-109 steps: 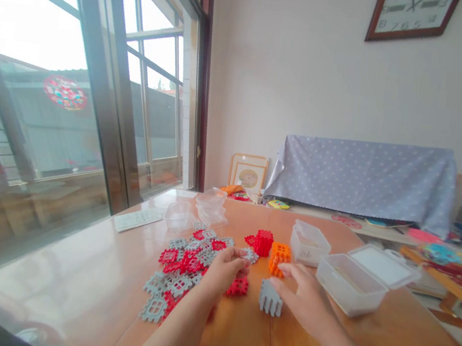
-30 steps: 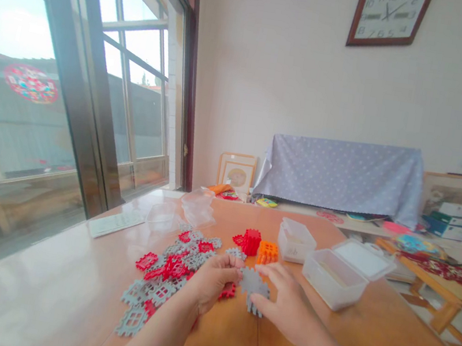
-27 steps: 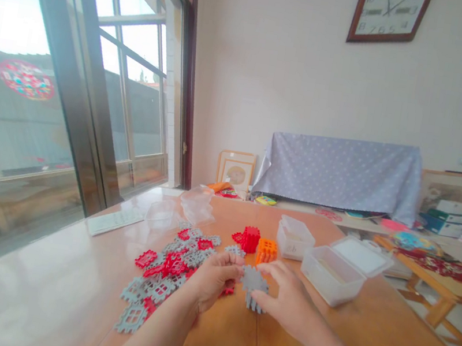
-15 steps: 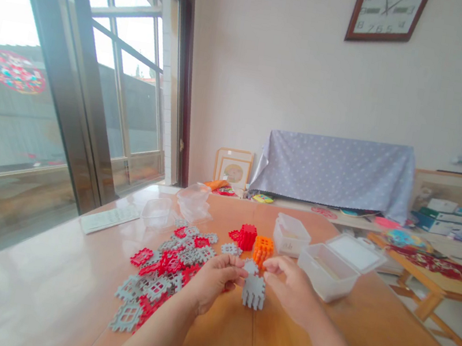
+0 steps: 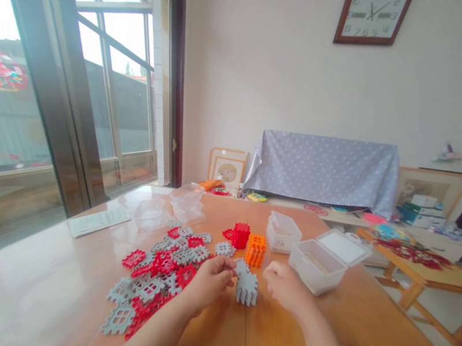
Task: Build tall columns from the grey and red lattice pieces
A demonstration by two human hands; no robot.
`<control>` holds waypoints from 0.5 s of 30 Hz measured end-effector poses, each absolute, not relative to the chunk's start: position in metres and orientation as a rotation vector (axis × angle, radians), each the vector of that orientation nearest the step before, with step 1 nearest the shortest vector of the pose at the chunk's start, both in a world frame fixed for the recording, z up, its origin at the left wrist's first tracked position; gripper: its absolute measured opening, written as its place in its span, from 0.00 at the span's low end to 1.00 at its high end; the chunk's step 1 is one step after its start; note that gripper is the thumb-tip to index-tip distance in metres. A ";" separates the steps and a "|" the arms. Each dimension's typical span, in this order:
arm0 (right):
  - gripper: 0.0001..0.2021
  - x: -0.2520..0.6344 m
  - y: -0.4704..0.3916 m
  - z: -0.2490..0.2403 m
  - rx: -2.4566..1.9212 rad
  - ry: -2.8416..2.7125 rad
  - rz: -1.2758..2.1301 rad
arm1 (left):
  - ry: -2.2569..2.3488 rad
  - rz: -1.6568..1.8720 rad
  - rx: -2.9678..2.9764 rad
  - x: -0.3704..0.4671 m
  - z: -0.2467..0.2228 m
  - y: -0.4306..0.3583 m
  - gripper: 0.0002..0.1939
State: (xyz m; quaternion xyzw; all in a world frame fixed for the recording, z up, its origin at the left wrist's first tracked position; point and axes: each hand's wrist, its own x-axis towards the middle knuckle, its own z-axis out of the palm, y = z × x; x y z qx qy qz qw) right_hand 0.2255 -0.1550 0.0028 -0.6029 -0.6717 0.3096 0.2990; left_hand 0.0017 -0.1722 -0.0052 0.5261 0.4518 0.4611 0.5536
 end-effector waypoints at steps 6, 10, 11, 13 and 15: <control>0.08 0.220 -0.162 0.000 -1.613 -1.845 0.976 | 1.014 1.075 1.222 0.007 -0.005 -0.176 0.11; 0.07 0.221 -0.163 0.002 -1.628 -1.854 0.953 | 1.019 1.078 1.214 0.008 -0.004 -0.177 0.12; 0.07 0.222 -0.163 0.002 -1.634 -1.856 0.947 | 1.027 1.086 1.214 0.008 -0.004 -0.177 0.11; 0.08 0.224 -0.163 0.002 -1.649 -1.864 0.936 | 1.048 1.101 1.220 0.007 -0.004 -0.177 0.10; 0.09 0.226 -0.163 0.001 -1.675 -1.883 0.937 | 1.068 1.098 1.232 0.006 -0.006 -0.176 0.09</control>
